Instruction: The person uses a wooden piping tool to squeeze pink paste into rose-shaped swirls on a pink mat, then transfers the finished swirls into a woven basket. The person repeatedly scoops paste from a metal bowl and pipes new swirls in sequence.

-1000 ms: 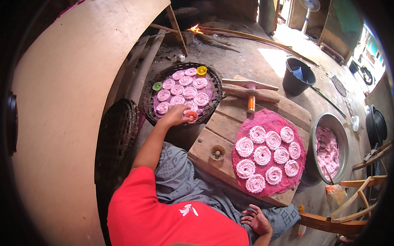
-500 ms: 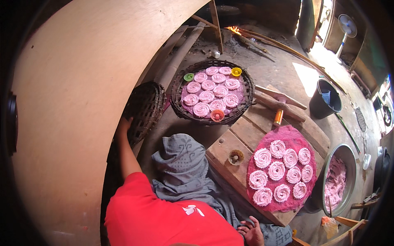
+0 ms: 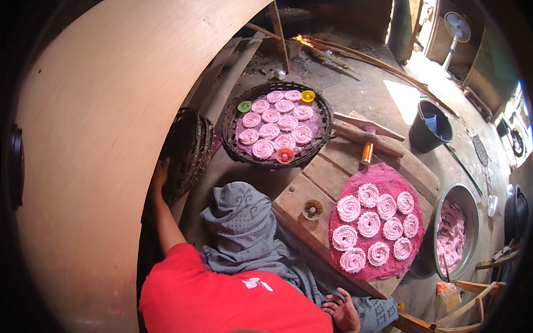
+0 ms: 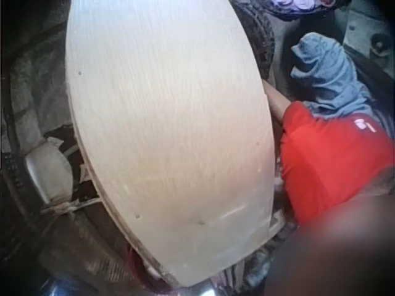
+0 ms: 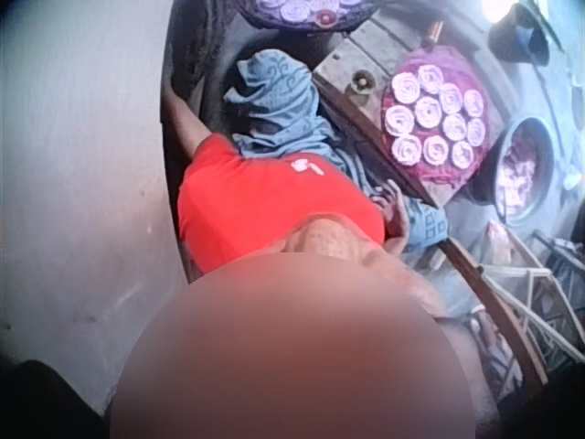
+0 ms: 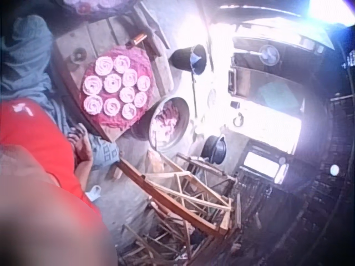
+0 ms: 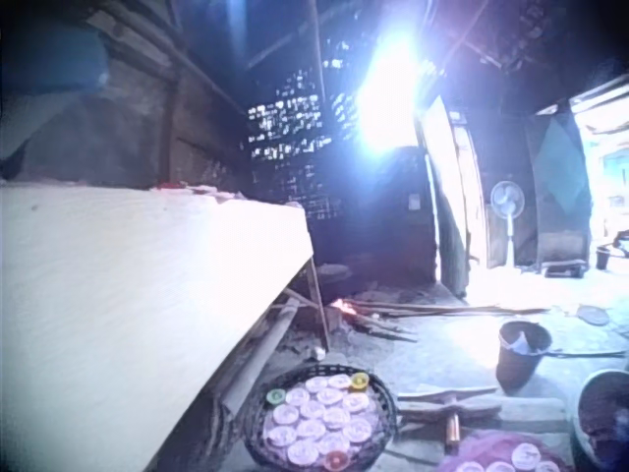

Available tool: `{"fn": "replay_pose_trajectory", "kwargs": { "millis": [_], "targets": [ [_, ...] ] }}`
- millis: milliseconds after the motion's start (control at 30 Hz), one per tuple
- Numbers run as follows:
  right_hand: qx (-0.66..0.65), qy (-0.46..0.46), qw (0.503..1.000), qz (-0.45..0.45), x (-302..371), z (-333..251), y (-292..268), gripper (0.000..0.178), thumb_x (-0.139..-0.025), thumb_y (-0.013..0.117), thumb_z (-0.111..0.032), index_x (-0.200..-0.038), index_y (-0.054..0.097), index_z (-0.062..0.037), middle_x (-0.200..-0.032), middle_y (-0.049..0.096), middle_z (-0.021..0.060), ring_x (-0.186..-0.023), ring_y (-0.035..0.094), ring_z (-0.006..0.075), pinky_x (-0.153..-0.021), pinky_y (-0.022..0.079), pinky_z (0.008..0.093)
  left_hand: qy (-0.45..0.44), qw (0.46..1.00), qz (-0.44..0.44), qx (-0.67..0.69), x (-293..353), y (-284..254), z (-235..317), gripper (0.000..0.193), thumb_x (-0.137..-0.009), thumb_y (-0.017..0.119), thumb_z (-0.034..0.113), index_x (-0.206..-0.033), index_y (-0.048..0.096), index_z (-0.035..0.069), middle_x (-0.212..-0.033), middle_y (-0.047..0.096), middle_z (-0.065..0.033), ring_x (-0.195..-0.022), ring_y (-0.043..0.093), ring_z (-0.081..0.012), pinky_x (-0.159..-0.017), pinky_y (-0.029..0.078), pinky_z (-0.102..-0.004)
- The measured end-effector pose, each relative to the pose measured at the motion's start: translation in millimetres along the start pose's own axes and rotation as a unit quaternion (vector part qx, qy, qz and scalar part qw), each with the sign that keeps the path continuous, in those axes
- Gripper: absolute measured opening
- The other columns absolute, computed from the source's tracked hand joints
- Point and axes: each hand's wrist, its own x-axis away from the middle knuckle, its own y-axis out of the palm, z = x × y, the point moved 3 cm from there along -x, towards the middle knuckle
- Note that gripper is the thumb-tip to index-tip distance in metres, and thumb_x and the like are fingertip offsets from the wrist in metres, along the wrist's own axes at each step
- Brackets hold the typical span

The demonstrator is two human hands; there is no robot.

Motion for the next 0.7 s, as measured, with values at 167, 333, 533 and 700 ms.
{"fn": "replay_pose_trajectory", "kwargs": {
  "millis": [167, 333, 533, 700],
  "targets": [
    [0.004, 0.000, 1.000, 0.000, -2.2, -1.6, 3.6, 0.068, -0.086, 0.066, -0.038, -0.141, 0.035, -0.0127, -0.127, 0.052, 0.0213, -0.109, 0.057, 0.0355, -0.096, 0.044, 0.0500, 0.123, 0.983, 0.106, 0.083, -7.1, -36.2, 96.9, 0.045, -0.090, 0.061, 0.046, -0.090, 0.058, 0.000, -0.099, 0.063, -0.0230, -0.099, 0.059, -0.0396, -0.089, 0.044, -0.0477],
    [0.002, 0.004, 1.000, -0.029, -2.0, -8.5, 20.8, 0.067, -0.087, 0.064, -0.037, -0.142, 0.034, -0.0125, -0.128, 0.051, 0.0218, -0.110, 0.057, 0.0364, -0.097, 0.043, 0.0499, 0.261, 0.934, 0.122, 0.213, -18.4, -49.8, 248.1, 0.043, -0.089, 0.060, 0.048, -0.087, 0.061, 0.004, -0.124, 0.052, -0.0139, -0.126, 0.042, -0.0332, -0.110, 0.024, -0.0520],
    [-0.009, -0.007, 1.000, -0.002, 0.5, -8.3, 25.6, 0.057, -0.091, 0.061, -0.036, -0.138, 0.043, -0.0091, -0.119, 0.054, 0.0142, -0.099, 0.059, 0.0262, -0.090, 0.049, 0.0396, 0.279, 0.952, -0.032, 0.123, -25.8, 22.7, 385.6, 0.058, -0.087, 0.057, 0.054, -0.111, 0.064, 0.002, -0.140, 0.044, -0.0118, -0.141, 0.022, -0.0302, -0.110, 0.007, -0.0674],
    [-0.017, -0.028, 0.999, -0.002, 1.5, -12.3, 39.3, 0.053, -0.093, 0.059, -0.032, -0.137, 0.043, -0.0067, -0.117, 0.056, 0.0146, -0.100, 0.059, 0.0264, -0.089, 0.049, 0.0391, 0.241, 0.960, -0.070, 0.121, -25.4, 94.8, 400.2, 0.053, -0.087, 0.056, 0.056, -0.104, 0.069, 0.007, -0.142, 0.042, -0.0096, -0.141, 0.023, -0.0312, -0.109, 0.006, -0.0684]
  ]
}}
